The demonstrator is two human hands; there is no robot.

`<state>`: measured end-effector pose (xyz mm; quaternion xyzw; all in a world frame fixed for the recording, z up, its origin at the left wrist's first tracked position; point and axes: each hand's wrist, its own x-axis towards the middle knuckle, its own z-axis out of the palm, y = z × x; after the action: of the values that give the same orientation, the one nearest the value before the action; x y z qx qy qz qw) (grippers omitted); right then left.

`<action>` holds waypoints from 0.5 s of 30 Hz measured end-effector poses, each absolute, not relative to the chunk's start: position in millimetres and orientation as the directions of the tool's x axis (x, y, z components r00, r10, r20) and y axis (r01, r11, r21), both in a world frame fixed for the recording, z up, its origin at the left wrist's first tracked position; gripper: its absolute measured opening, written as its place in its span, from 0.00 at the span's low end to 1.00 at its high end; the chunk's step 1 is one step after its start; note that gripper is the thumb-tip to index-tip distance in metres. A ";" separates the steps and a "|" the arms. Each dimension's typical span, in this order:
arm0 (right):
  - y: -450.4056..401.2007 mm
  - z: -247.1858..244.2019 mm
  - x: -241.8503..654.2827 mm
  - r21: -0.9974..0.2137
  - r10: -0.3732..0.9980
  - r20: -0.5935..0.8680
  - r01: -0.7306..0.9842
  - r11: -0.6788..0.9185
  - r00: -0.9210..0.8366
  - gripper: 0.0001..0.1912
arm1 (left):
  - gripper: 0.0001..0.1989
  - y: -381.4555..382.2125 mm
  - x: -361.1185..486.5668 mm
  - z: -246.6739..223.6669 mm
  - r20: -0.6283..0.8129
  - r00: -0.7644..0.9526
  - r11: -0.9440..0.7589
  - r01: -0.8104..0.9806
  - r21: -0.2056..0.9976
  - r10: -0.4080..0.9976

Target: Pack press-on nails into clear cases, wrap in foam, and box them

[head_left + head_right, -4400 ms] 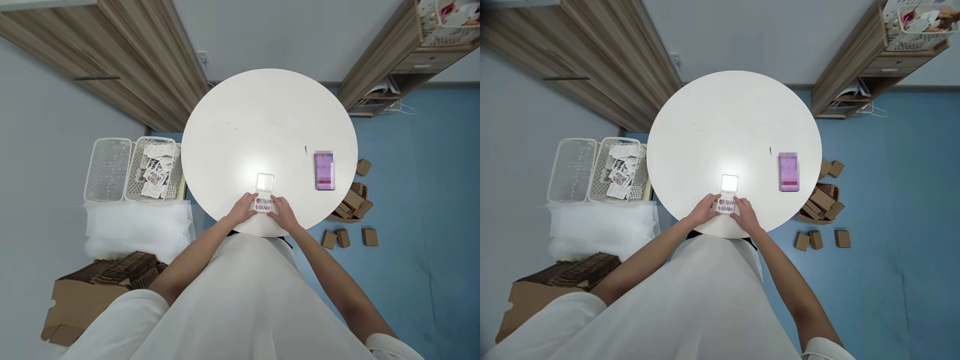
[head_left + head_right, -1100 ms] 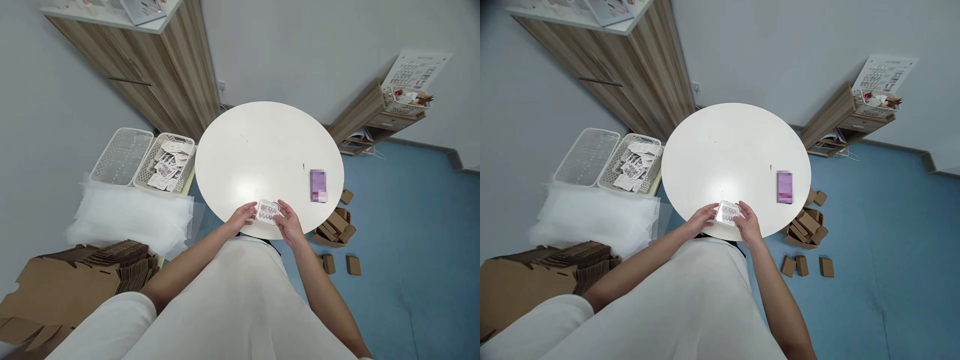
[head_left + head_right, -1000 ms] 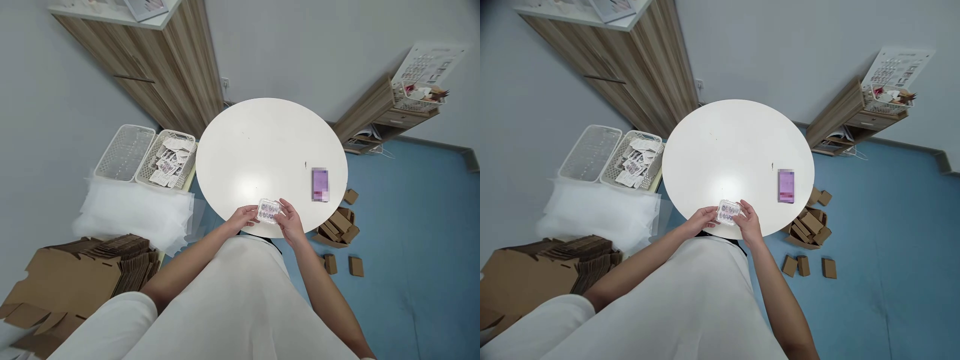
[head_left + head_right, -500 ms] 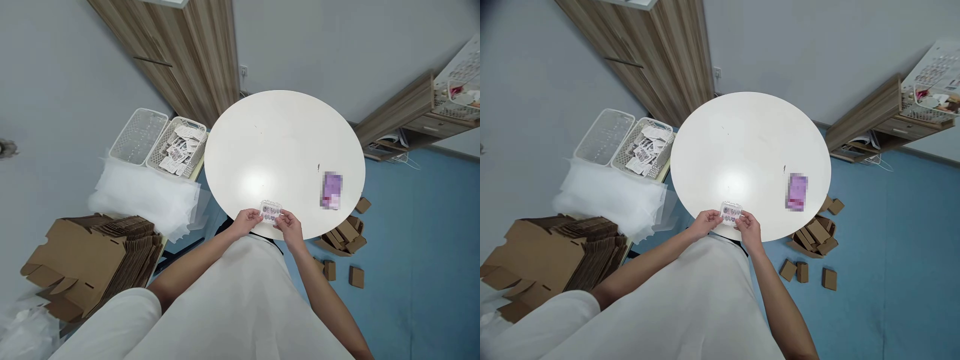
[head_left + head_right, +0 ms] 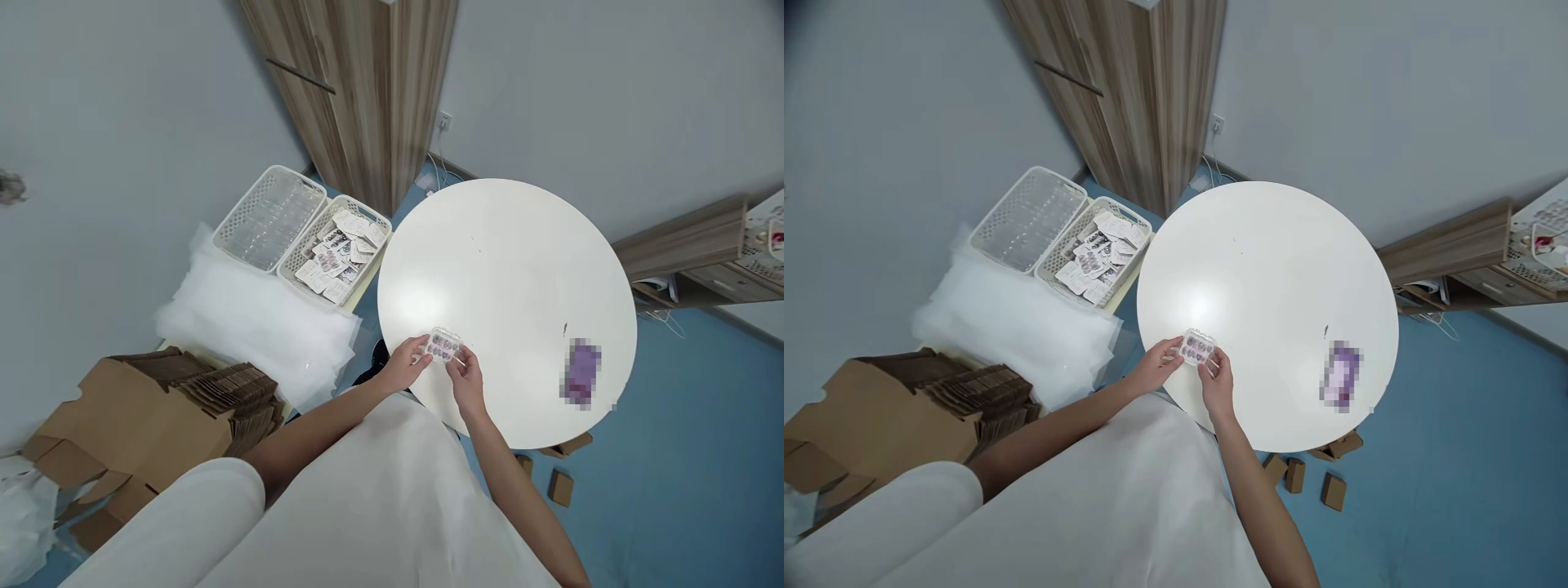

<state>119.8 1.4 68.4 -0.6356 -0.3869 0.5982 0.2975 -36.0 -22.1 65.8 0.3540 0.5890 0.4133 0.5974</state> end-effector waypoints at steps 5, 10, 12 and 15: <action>27.0 66.6 64.3 -0.786 0.823 -0.568 0.293 -0.544 0.004 0.34 | 0.27 -1.8 -78.7 54.9 -0.400 -0.096 0.404 0.019 0.915 0.911; 46.1 59.0 31.1 -0.788 0.821 -0.571 0.289 -0.544 -0.013 0.36 | 0.27 18.1 -108.5 45.6 -0.409 -0.114 0.417 0.068 0.906 0.906; 55.4 55.2 22.5 -0.796 0.826 -0.563 0.283 -0.534 -0.026 0.35 | 0.27 27.0 -116.8 41.4 -0.414 -0.113 0.423 0.071 0.903 0.903; 73.0 48.3 11.1 -0.809 0.834 -0.550 0.281 -0.516 -0.051 0.33 | 0.27 41.7 -126.7 34.0 -0.417 -0.131 0.430 0.097 0.897 0.899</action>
<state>11.1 73.0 48.3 -0.6466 -0.4309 0.5831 0.2370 -126.7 41.7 34.0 0.3816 0.6530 0.3732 0.5373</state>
